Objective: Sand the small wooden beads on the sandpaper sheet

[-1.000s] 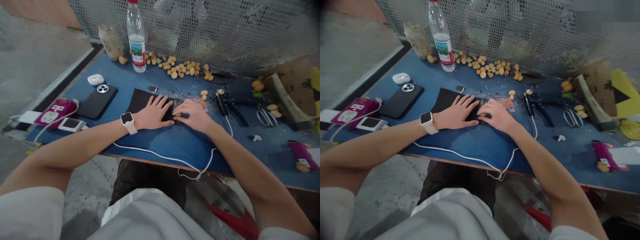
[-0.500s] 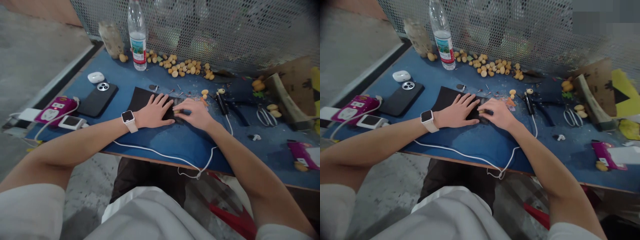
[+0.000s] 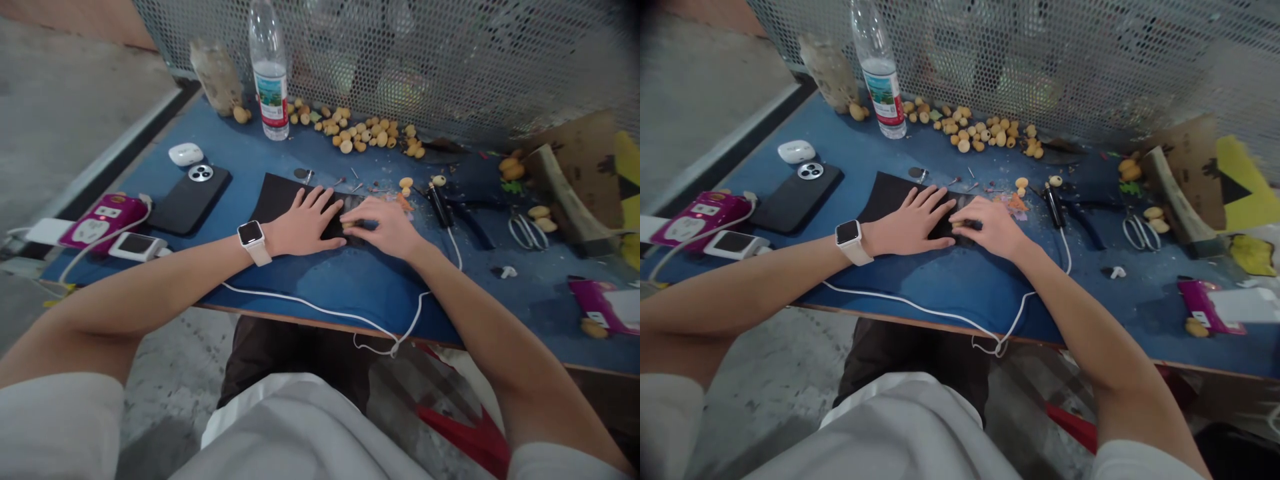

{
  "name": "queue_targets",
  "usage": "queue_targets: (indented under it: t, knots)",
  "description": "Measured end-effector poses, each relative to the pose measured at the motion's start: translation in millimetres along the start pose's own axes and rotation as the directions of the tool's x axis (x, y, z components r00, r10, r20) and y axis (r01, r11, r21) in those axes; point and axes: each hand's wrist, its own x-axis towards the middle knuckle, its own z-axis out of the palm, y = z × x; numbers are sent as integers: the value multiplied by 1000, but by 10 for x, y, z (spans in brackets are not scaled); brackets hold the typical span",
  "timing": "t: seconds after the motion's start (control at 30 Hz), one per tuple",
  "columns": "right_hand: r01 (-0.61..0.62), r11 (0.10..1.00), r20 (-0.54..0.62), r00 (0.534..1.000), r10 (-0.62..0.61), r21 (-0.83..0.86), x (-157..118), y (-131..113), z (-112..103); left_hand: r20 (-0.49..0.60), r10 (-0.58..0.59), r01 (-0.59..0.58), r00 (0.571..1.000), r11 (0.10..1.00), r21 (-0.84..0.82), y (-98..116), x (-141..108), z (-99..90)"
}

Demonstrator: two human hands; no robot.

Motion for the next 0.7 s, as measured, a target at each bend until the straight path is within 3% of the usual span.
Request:
queue_targets:
  t: [0.1,0.33,0.57,0.7]
  knots:
    - [31,999,17,999,-32,25,-2,-77,41,-12,6,-6,1000,1000,4,9,-3,3]
    - [-69,996,-105,992,64,-49,39,63,-8,65,-24,23,998,1000,9,62,11,-86]
    - [41,997,39,998,-43,60,18,-8,10,50,-11,10,999,1000,19,27,16,-49]
    - [30,999,-30,999,-31,-10,41,84,33,51,-16,14,999,999,31,50,17,-43]
